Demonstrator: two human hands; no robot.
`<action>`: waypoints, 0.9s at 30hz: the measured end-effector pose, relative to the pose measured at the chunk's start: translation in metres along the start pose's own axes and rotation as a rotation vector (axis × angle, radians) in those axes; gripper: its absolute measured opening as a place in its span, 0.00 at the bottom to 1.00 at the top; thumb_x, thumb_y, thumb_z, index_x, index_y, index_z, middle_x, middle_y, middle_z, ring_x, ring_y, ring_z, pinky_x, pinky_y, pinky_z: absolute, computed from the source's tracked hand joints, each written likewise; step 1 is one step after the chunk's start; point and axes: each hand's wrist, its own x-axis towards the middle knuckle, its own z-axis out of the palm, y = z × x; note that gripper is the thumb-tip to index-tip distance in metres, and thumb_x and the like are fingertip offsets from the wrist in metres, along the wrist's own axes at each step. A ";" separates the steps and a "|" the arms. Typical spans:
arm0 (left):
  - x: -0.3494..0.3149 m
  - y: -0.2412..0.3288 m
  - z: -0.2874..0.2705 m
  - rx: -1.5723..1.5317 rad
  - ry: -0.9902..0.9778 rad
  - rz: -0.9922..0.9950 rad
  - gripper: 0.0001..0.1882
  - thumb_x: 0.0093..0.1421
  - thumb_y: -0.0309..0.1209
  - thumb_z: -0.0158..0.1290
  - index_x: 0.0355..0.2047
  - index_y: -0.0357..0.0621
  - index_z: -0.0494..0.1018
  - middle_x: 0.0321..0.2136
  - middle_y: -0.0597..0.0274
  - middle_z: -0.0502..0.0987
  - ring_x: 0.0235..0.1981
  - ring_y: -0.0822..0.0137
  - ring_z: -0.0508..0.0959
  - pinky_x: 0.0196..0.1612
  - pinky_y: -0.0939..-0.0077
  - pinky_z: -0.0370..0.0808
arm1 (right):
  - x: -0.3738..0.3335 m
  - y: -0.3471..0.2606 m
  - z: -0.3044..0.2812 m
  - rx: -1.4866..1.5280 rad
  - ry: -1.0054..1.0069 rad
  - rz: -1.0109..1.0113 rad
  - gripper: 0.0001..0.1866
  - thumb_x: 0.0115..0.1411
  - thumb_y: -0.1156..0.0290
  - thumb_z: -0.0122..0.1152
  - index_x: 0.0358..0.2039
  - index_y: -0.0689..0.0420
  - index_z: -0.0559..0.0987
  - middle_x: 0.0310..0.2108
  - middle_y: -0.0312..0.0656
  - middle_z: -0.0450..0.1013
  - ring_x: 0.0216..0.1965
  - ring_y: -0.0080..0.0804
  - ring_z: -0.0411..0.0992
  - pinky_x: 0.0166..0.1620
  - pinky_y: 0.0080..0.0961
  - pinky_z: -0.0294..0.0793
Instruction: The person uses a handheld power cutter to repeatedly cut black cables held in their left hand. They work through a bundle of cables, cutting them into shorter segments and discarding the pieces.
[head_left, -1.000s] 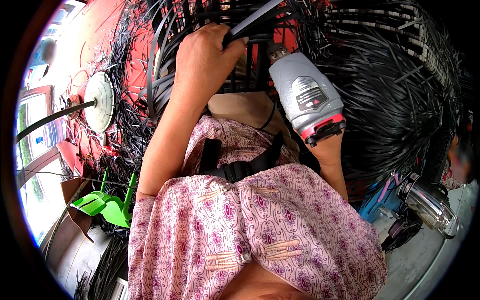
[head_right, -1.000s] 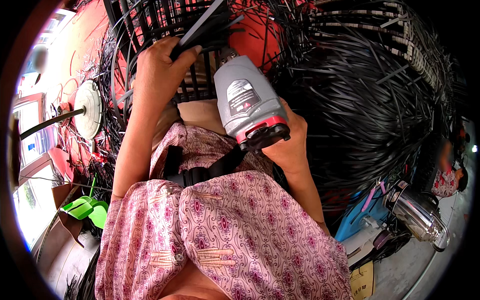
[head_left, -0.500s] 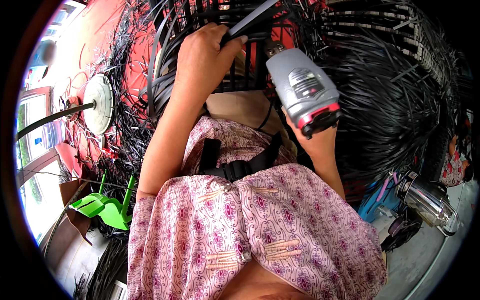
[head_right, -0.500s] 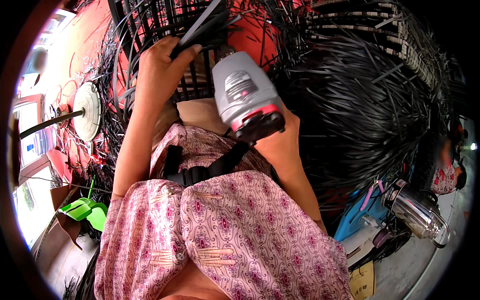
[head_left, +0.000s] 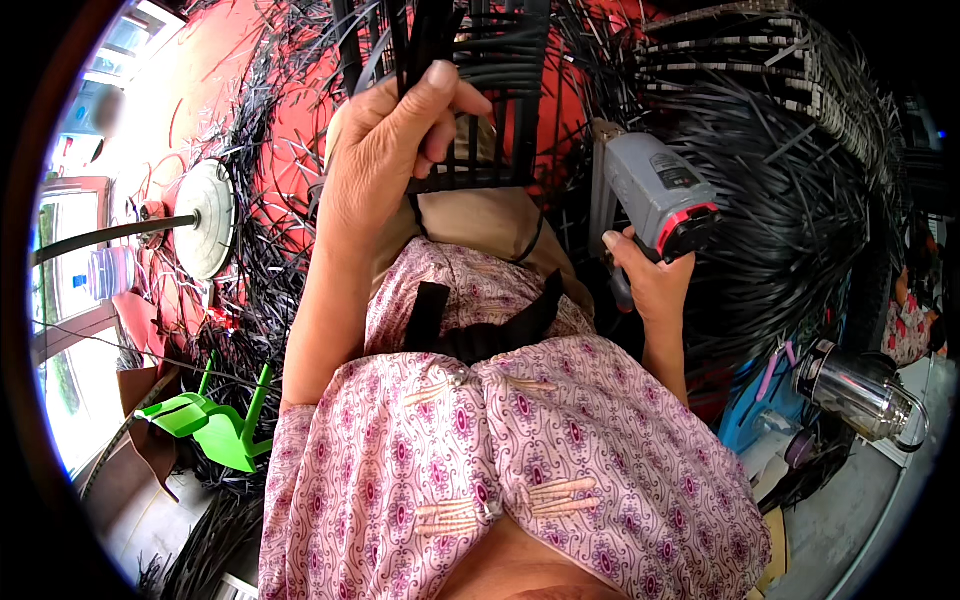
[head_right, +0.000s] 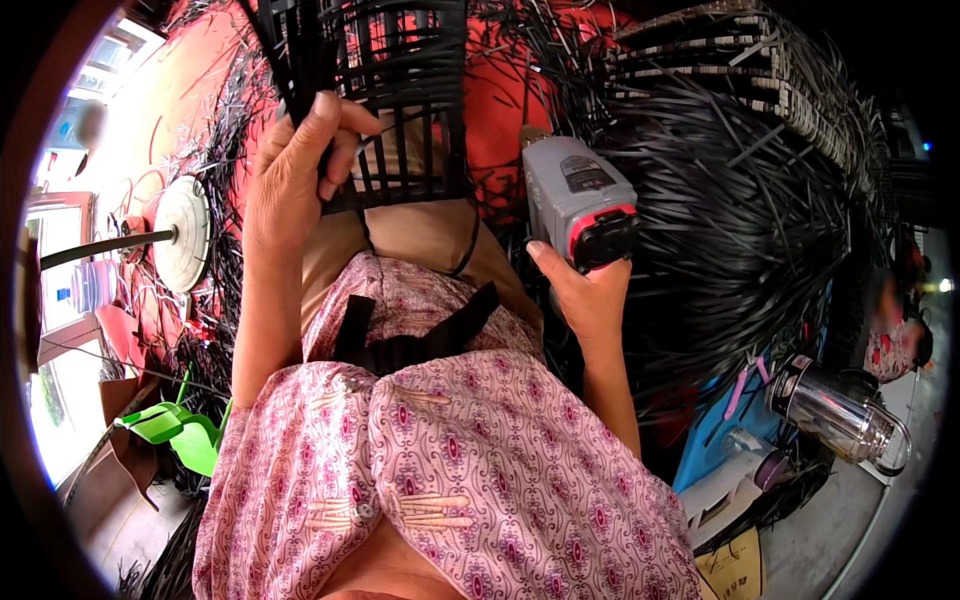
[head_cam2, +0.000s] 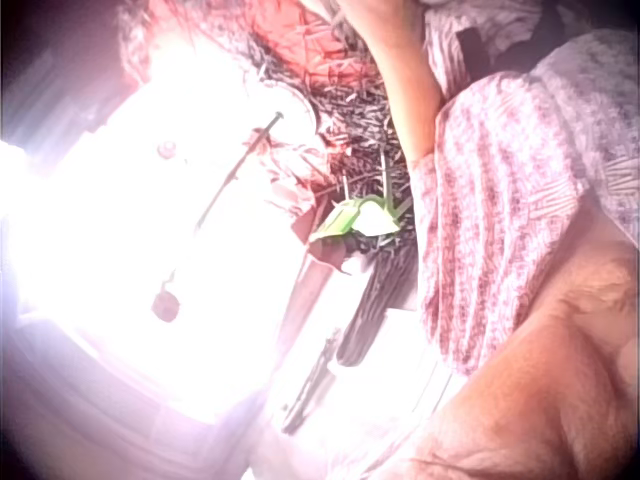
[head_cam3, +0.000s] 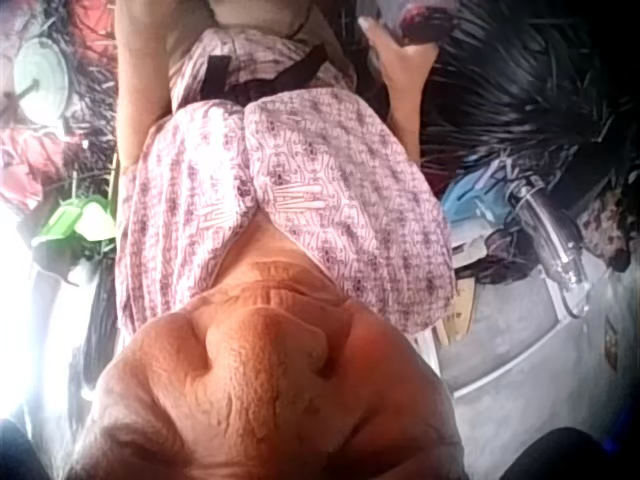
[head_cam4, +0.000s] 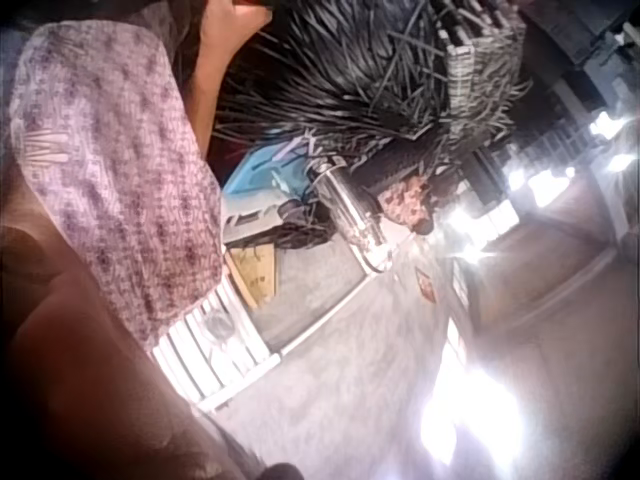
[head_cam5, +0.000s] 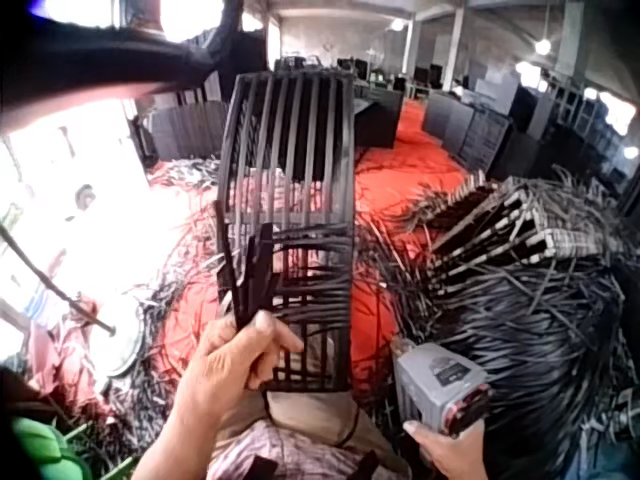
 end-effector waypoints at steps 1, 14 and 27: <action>0.000 0.000 -0.002 -0.034 -0.051 -0.031 0.26 0.70 0.48 0.44 0.33 0.38 0.81 0.14 0.73 0.66 0.18 0.82 0.63 0.22 0.84 0.59 | -0.002 -0.002 0.001 0.012 -0.006 0.010 0.12 0.49 0.80 0.71 0.33 0.63 0.76 0.25 0.35 0.73 0.23 0.21 0.71 0.27 0.18 0.69; 0.014 -0.036 -0.002 -0.502 -0.209 -0.180 0.29 0.72 0.50 0.37 0.41 0.33 0.75 0.15 0.73 0.61 0.15 0.81 0.57 0.20 0.84 0.53 | -0.003 -0.009 0.005 -0.053 -0.062 -0.020 0.14 0.49 0.80 0.71 0.35 0.63 0.76 0.27 0.36 0.73 0.26 0.22 0.71 0.31 0.20 0.71; 0.021 -0.046 0.002 -0.446 -0.016 -0.048 0.11 0.64 0.37 0.56 0.34 0.41 0.76 0.20 0.75 0.68 0.17 0.82 0.62 0.21 0.87 0.57 | 0.003 -0.001 0.003 -0.067 -0.065 -0.017 0.13 0.49 0.80 0.70 0.33 0.63 0.75 0.25 0.36 0.73 0.24 0.22 0.71 0.28 0.19 0.70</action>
